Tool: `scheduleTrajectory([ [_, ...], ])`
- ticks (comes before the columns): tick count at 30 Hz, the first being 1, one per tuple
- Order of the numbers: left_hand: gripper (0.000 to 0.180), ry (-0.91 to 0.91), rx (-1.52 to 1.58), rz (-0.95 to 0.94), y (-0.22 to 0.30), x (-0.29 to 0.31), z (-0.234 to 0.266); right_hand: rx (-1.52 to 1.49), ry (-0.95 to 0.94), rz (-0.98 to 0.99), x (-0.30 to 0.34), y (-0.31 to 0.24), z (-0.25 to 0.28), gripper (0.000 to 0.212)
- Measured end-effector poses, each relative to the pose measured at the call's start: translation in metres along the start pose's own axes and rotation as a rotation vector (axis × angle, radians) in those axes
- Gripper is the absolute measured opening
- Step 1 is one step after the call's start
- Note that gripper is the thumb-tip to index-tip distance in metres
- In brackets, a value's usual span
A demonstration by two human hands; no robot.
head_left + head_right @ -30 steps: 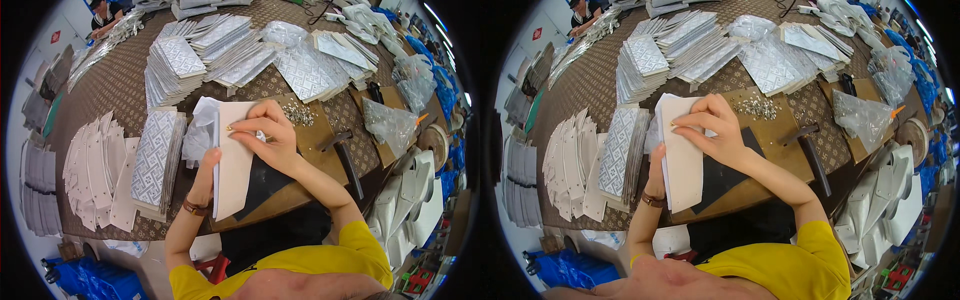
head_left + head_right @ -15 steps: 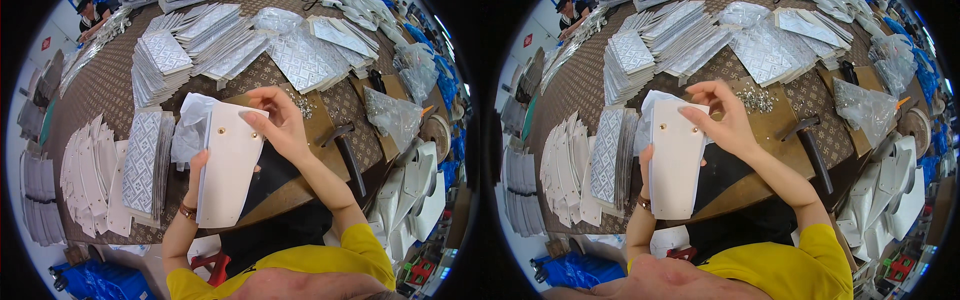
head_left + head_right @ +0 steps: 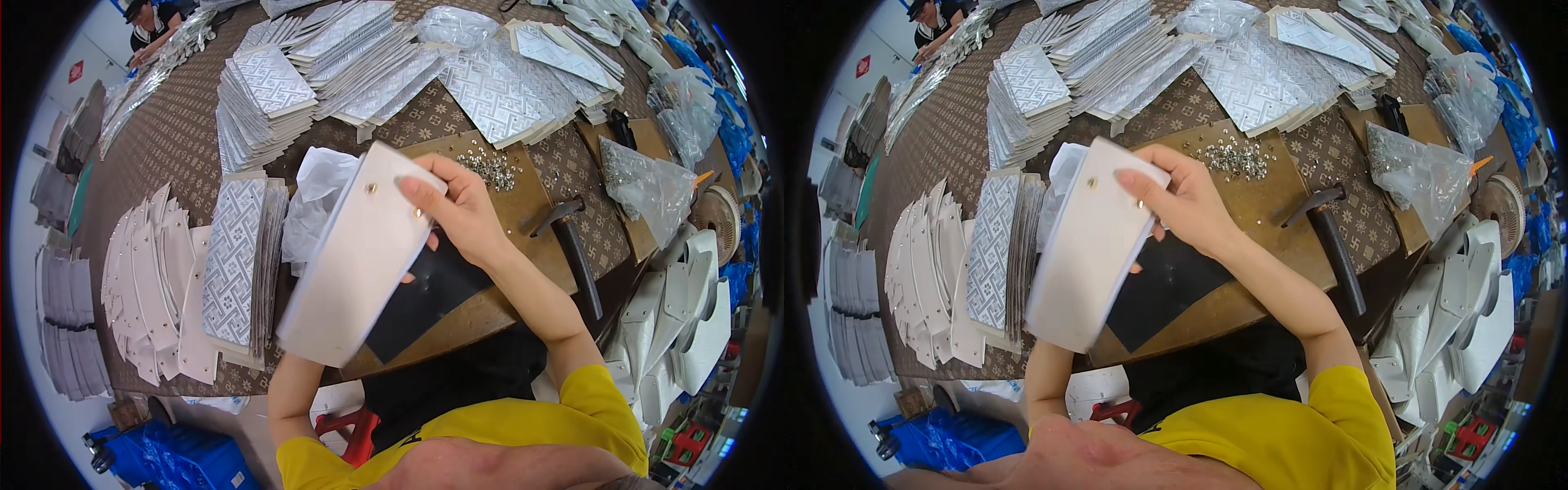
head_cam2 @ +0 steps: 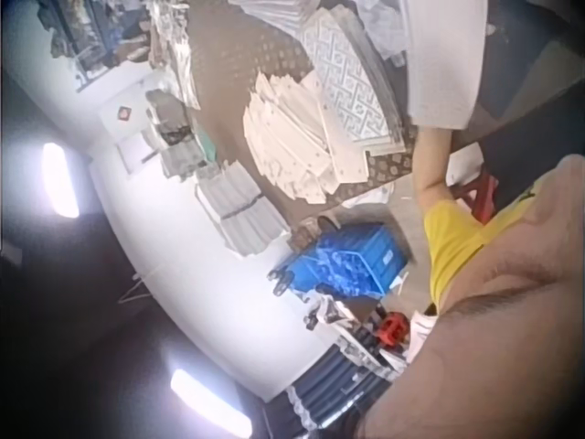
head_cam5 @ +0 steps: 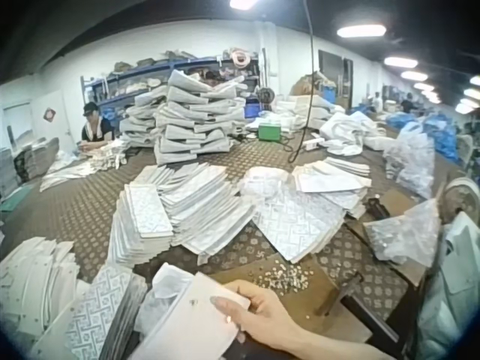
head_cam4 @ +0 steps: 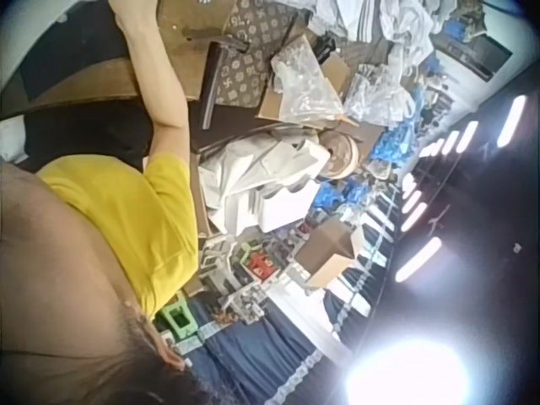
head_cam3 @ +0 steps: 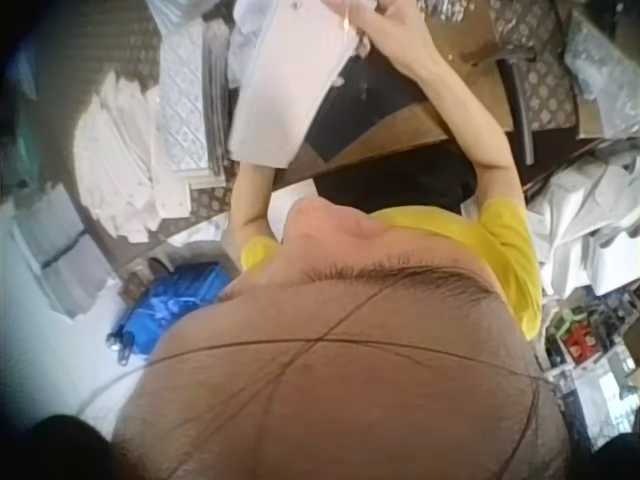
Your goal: The person attaches metal rivets onto material pieces by placing the rivets into holes by hand and hammering them secure with a hammer.
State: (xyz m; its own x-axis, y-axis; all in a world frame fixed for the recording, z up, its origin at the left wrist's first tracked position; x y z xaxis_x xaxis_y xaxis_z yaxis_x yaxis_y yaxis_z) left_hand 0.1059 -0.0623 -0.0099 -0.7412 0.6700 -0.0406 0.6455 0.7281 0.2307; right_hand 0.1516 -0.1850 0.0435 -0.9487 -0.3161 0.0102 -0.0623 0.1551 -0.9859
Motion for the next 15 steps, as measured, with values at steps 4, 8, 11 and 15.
scheduleTrajectory([
  [4,0.09,0.15,-0.955,-0.223,0.028,0.008,-0.001,-0.337,0.183,0.009,-0.009,0.017,0.01,0.031],
  [8,0.111,0.219,-1.316,-0.987,0.09,0.031,-0.05,-0.287,-0.001,-0.234,-0.008,0.031,-0.019,0.033],
  [11,0.12,0.192,-1.119,-1.071,0.112,0.047,-0.069,-0.089,-0.07,-0.086,-0.016,0.033,-0.009,0.024],
  [15,0.109,0.134,-0.634,-0.965,0.132,0.065,-0.051,0.653,0.014,0.341,-0.017,0.014,-0.001,0.013],
])
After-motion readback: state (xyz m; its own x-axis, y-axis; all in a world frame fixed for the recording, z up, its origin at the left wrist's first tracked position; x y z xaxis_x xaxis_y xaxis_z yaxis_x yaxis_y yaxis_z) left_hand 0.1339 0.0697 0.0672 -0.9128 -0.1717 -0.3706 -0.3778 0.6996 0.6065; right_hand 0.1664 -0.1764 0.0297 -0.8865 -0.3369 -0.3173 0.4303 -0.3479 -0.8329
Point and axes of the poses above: each hand's wrist, its own x-axis away from the middle knuckle, its own z-axis out of the back of the hand, y = z × x, the point moved 10 cm from there along -x, towards the middle knuckle, and after that the axes turned 1 degree about -z, right-handed, at the moved point
